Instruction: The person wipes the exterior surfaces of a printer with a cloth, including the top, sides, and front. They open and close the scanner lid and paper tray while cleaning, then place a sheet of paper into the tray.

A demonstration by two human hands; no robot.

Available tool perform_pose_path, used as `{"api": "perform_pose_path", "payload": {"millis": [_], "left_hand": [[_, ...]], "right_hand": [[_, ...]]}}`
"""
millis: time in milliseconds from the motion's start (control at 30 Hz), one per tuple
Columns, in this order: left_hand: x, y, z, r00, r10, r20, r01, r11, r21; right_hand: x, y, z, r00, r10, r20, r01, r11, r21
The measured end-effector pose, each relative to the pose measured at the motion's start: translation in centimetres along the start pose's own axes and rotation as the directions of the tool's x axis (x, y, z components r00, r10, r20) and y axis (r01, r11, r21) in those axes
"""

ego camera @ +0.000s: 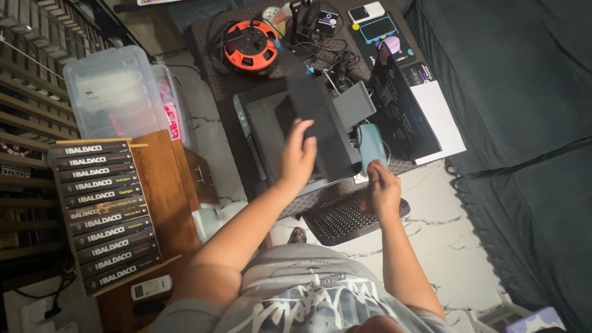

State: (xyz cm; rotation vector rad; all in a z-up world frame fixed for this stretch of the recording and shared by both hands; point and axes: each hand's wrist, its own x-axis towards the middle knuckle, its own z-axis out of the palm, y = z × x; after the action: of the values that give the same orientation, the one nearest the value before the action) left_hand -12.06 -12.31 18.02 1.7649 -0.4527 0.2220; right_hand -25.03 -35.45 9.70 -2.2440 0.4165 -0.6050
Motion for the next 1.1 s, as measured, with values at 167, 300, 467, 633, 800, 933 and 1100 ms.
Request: {"api": "perform_pose_path", "payload": {"millis": [167,300,467,633,800,933,1100], "left_hand": [[-3.6,-5.6,-2.9,0.932,-0.348,-0.103,0.353,0.935,0.029],[-5.0,-11.6,-3.6,0.811,-0.560,-0.166,0.550,0.828,-0.110],[-5.9,-17.4,-4.7,0.701,-0.710,-0.066,0.697,0.702,-0.144],[-5.7,-18.0,-4.6,0.605,-0.792,-0.082,0.796,0.602,0.061],[-5.0,-16.1,-4.3,0.632,-0.762,-0.144,0.767,0.586,0.263],[-4.6,-15.6,-4.1,0.633,-0.758,-0.157,0.758,0.565,0.327],[-4.6,-16.5,-3.7,0.643,-0.746,-0.171,0.746,0.559,0.363]], "right_hand": [[0.4,0.5,1.7,0.997,-0.048,0.059,0.057,0.987,-0.151],[0.2,0.6,3.0,0.993,-0.064,0.101,0.074,0.992,-0.102],[0.1,0.2,3.3,0.990,-0.053,0.134,0.066,0.994,-0.091],[-0.3,0.0,2.6,0.989,-0.062,0.132,0.073,0.995,-0.075],[-0.7,1.1,2.7,0.986,-0.077,0.150,0.092,0.991,-0.093],[-0.3,2.2,4.5,0.971,-0.163,0.178,0.189,0.972,-0.140],[1.3,2.4,8.5,0.940,-0.288,0.182,0.308,0.947,-0.092]]}}
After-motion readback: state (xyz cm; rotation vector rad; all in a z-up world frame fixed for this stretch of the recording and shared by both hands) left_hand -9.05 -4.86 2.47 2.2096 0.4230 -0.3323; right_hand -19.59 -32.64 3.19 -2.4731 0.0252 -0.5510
